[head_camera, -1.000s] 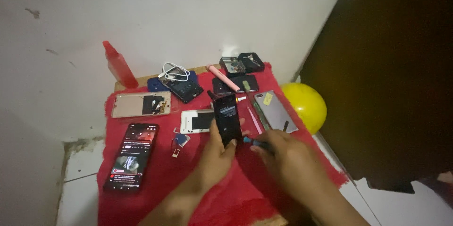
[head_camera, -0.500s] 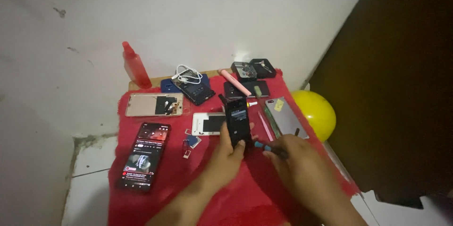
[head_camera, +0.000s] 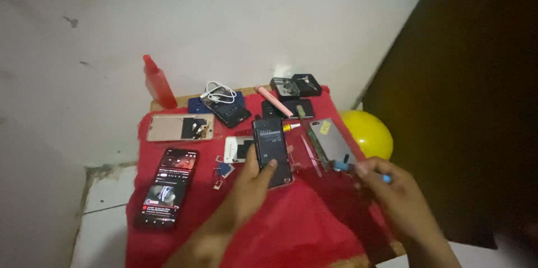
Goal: Using a precision screwdriver to remove small screws from the internal components of a disassembled smartphone.
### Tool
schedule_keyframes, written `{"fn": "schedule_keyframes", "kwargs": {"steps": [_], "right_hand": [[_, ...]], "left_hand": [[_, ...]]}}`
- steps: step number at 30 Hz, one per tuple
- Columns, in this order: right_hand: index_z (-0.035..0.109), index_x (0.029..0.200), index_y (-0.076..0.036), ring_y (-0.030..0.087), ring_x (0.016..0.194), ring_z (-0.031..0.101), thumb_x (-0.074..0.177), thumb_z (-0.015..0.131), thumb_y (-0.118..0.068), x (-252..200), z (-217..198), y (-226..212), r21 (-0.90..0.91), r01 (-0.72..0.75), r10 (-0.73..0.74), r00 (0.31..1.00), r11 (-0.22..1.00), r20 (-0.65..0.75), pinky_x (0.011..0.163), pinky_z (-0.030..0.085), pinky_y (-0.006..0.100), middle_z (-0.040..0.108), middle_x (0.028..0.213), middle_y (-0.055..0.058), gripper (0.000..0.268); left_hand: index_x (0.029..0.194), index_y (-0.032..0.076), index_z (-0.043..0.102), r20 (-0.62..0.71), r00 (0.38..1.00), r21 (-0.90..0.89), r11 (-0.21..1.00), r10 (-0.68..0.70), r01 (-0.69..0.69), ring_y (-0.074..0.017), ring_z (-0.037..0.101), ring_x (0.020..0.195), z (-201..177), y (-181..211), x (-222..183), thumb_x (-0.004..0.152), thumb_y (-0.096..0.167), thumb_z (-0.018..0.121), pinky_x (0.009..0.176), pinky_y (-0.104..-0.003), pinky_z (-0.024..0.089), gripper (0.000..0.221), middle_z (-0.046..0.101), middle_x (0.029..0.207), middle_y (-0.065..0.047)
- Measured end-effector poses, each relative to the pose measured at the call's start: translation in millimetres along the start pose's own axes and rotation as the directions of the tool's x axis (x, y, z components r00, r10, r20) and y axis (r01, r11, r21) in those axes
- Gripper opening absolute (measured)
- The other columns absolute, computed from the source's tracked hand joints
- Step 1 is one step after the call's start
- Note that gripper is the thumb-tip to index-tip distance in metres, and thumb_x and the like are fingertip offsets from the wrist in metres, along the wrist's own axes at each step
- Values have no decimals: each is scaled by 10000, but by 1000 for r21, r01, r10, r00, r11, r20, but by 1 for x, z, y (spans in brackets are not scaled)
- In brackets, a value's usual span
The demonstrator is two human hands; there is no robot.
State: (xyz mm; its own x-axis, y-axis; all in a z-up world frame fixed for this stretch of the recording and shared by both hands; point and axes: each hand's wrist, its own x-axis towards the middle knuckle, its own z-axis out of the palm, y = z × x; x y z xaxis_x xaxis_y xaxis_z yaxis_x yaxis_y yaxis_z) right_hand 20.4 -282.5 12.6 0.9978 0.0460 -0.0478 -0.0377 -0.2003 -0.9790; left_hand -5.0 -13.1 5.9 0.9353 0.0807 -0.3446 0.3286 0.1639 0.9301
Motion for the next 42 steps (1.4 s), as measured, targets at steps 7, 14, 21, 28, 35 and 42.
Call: {"fn": "schedule_keyframes", "kwargs": {"steps": [7,14,21,28,35,42], "right_hand": [[595,668,-21,257,687,644,1023,610,-267,-13,2,-2,363,10,-54,992,932,111,964,530,380,497,593,113,432],[560,674,-30,232,518,444,1029,580,-410,-22,2,-12,471,-32,-114,953,882,280,495,325,373,504,585,126,521],[561,707,-28,217,570,473,1054,577,-312,-13,11,-16,460,110,-224,953,881,202,550,377,344,503,625,112,449],[695,1089,-72,250,925,619,930,669,-150,45,64,-70,99,-177,195,959,979,-206,807,518,401,667,1080,105,179],[623,928,-109,177,613,600,989,657,-322,114,90,14,428,3,-105,971,904,214,479,405,284,665,766,84,224],[683,995,-37,297,772,640,859,773,-146,104,95,44,536,-281,-9,880,796,475,654,556,431,646,847,172,197]], "left_hand": [[1613,247,180,283,942,-228,967,181,-117,-282,699,1198,-10,-14,6,1005,82,430,909,-397,613,679,617,1495,-151],[1411,157,523,278,949,142,971,149,-194,-163,721,826,-8,-9,1,994,195,557,692,-296,591,420,742,1014,-98],[994,265,737,407,808,792,276,426,-544,-333,723,872,-15,-24,7,911,527,611,668,-487,501,302,789,917,-7],[799,177,726,436,824,854,124,363,-506,-267,675,766,-37,-13,14,974,575,614,580,-463,447,449,731,787,-28],[1212,40,718,76,402,793,189,912,-579,-194,749,753,-48,4,9,927,193,755,645,-329,619,325,786,991,-103],[1094,109,672,-33,345,495,316,938,-809,-219,781,893,-25,-10,17,869,87,809,668,-276,644,264,788,1041,-131]]}}
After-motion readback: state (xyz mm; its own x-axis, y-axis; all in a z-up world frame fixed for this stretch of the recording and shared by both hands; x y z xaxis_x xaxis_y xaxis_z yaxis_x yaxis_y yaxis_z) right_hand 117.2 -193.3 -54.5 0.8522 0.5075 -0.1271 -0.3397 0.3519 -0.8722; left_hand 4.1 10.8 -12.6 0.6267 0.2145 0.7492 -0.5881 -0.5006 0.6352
